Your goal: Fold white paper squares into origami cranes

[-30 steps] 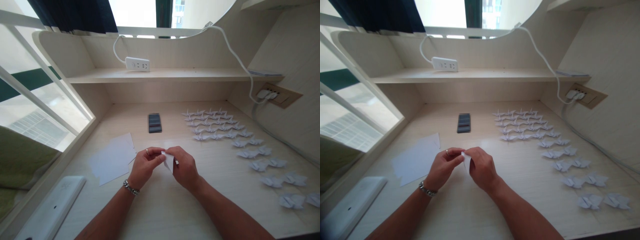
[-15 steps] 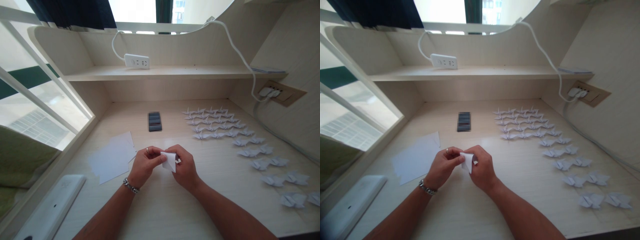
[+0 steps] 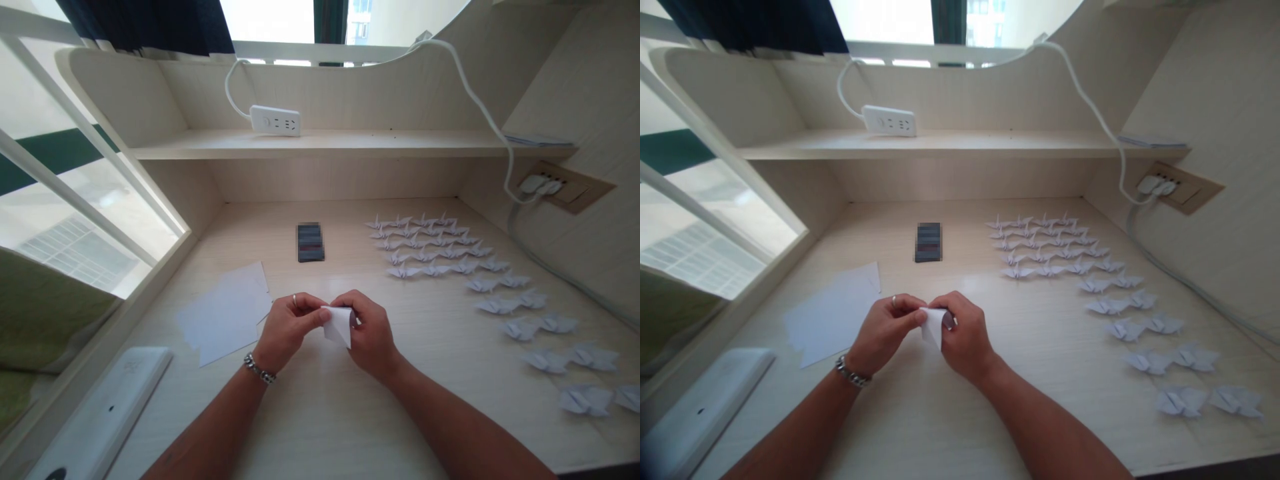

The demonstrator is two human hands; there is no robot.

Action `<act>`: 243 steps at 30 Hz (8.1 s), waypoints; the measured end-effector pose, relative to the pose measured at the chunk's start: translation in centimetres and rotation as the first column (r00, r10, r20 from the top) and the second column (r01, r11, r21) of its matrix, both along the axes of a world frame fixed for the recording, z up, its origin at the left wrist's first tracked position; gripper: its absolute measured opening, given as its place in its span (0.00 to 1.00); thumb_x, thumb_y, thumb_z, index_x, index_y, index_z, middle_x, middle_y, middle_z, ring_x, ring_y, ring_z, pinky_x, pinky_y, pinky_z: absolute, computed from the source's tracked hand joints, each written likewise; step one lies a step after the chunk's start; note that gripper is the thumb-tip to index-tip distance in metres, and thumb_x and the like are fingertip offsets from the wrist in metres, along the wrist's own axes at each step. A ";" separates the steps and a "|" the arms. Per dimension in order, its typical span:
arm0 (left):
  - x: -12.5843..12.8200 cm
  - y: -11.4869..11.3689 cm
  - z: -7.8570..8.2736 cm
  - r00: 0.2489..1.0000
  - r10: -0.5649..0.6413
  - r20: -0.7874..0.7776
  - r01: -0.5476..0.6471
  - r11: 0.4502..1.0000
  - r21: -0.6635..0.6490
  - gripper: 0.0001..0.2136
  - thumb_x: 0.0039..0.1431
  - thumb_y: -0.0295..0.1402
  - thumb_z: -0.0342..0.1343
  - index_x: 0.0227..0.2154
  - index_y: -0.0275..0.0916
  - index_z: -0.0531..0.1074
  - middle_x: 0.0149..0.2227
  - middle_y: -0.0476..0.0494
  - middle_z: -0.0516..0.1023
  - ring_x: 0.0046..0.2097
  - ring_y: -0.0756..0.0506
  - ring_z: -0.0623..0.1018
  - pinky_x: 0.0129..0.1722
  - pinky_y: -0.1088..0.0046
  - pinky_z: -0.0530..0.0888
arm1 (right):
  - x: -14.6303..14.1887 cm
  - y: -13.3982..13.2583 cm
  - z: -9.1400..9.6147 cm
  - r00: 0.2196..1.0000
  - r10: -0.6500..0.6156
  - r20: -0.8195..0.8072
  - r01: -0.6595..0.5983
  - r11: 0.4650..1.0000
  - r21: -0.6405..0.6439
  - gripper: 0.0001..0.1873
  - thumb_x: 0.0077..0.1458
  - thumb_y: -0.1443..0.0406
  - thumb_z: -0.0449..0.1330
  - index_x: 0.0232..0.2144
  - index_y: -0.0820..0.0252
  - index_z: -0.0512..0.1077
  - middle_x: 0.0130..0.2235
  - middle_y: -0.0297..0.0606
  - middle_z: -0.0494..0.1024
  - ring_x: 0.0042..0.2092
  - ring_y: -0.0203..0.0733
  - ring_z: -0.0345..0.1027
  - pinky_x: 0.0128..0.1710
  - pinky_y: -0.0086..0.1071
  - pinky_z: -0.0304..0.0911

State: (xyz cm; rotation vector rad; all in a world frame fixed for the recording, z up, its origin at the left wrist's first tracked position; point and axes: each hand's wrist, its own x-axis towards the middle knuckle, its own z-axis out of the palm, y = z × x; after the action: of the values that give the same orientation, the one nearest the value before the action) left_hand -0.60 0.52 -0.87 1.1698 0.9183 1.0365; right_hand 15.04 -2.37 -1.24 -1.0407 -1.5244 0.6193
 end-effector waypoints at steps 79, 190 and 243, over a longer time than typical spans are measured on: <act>1.5 -0.9 0.1 0.929 0.245 -0.279 -0.134 0.922 0.365 0.12 0.51 0.34 0.62 0.40 0.42 0.79 0.35 0.44 0.80 0.33 0.48 0.76 0.33 0.75 0.74 | 0.0 0.9 -0.2 0.976 -0.176 -0.126 0.144 0.963 -0.226 0.11 0.52 0.60 0.62 0.38 0.56 0.79 0.39 0.39 0.82 0.41 0.45 0.76 0.44 0.37 0.70; 1.1 0.2 -0.3 0.964 0.139 -0.227 -0.131 0.990 0.051 0.14 0.48 0.42 0.63 0.28 0.33 0.76 0.27 0.43 0.80 0.29 0.48 0.77 0.33 0.72 0.76 | -0.1 1.7 -1.1 0.935 0.001 -0.355 -0.177 0.867 -0.466 0.17 0.43 0.62 0.66 0.36 0.62 0.71 0.21 0.31 0.74 0.25 0.37 0.70 0.27 0.30 0.65; 0.8 0.3 0.1 0.922 0.182 -0.343 -0.163 0.983 0.084 0.13 0.50 0.41 0.61 0.28 0.33 0.76 0.27 0.44 0.78 0.28 0.50 0.73 0.28 0.76 0.69 | 0.8 2.5 -2.1 0.951 0.065 -0.303 -0.220 0.831 -0.511 0.12 0.47 0.58 0.64 0.27 0.62 0.70 0.22 0.32 0.72 0.23 0.34 0.65 0.25 0.28 0.61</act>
State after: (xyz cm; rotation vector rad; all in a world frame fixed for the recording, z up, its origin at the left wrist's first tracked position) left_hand 0.15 0.77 -0.76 1.3639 1.3000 1.0152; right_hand 15.80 0.09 -3.32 -1.1999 -1.2090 1.3039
